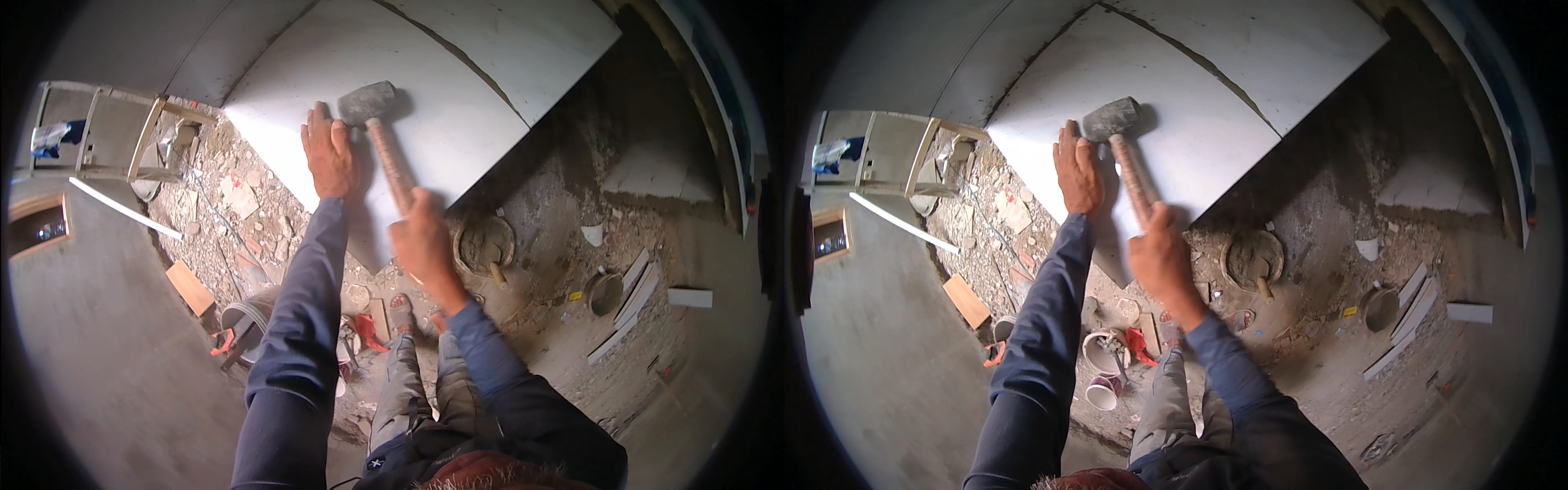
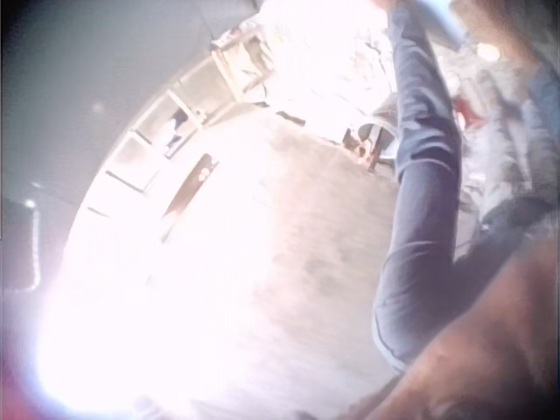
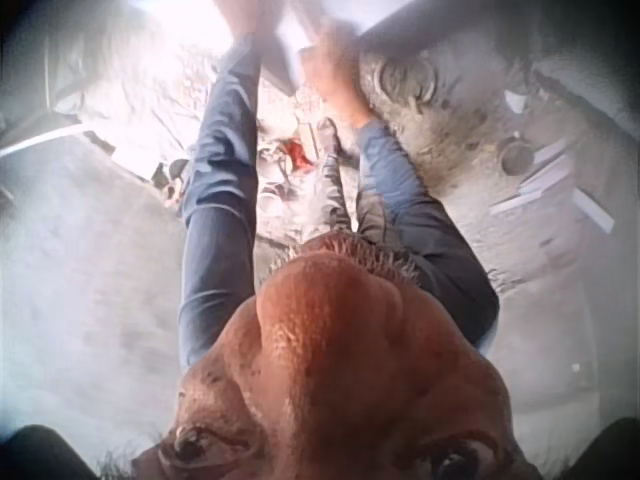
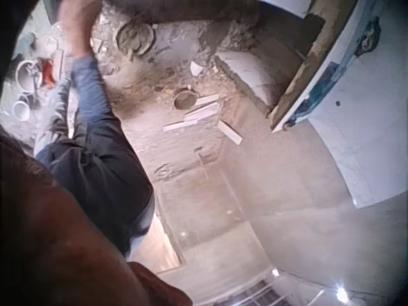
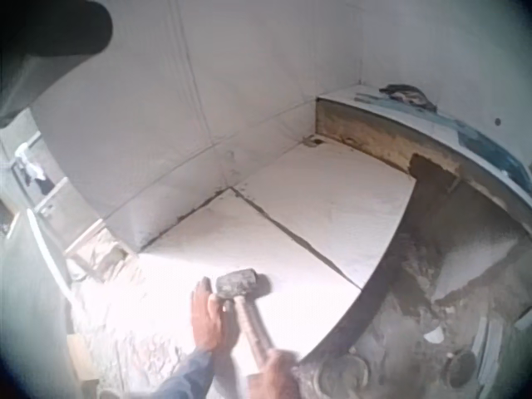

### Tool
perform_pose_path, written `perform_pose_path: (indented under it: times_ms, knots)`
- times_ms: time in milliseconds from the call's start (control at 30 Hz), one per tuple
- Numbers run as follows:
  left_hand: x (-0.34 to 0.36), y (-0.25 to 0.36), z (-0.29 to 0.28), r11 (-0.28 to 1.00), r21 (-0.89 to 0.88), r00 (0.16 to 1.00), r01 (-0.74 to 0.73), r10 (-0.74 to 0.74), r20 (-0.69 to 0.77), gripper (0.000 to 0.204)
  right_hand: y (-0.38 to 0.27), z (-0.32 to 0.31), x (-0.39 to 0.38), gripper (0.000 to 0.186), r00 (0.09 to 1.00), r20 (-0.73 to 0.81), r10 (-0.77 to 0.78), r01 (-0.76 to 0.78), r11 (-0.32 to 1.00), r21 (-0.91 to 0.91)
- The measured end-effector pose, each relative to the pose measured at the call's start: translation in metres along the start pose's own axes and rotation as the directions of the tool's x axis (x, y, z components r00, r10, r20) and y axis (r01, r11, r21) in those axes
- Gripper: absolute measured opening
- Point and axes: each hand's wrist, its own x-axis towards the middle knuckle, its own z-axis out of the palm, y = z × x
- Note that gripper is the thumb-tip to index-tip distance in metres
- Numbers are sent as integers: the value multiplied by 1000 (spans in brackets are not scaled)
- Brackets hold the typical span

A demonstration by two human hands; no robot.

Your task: The person positions large white tiles against a wall and uses a rubber mallet to tap them into place while an assistant provides mortar.

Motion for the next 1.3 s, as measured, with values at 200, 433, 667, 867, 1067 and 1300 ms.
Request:
perform_pose_path:
  times_ms: [200, 433, 667, 867, 1067, 1300]
  knots:
    - [38, 3, 16, 898, 438, 992, -45, -11, 124, 78, -33, -89, 59, 45, 940, 340, -18, -43, 984, 171]
    - [91, 12, 18, 912, 399, 983, -92, 18, 185, 78, -65, -88, 206, 43, 883, -54, -466, 456, 880, -132]
    - [111, 19, 22, 933, 345, 982, -104, 41, 185, 73, -89, -57, 257, 40, 884, -49, -465, 419, 835, -357]
    - [116, 0, 12, 887, 441, 953, -135, -4, 302, 84, -120, -58, 245, 39, 899, 30, -437, 427, 858, -285]
    - [166, 21, -13, 900, 412, 729, -145, -185, 659, 122, -127, -70, 259, 42, 934, 24, -357, 352, 905, -238]
    - [181, 33, -10, 873, 457, 681, -171, -230, 695, 132, -135, -75, 270, 45, 972, 50, -230, 236, 947, -216]
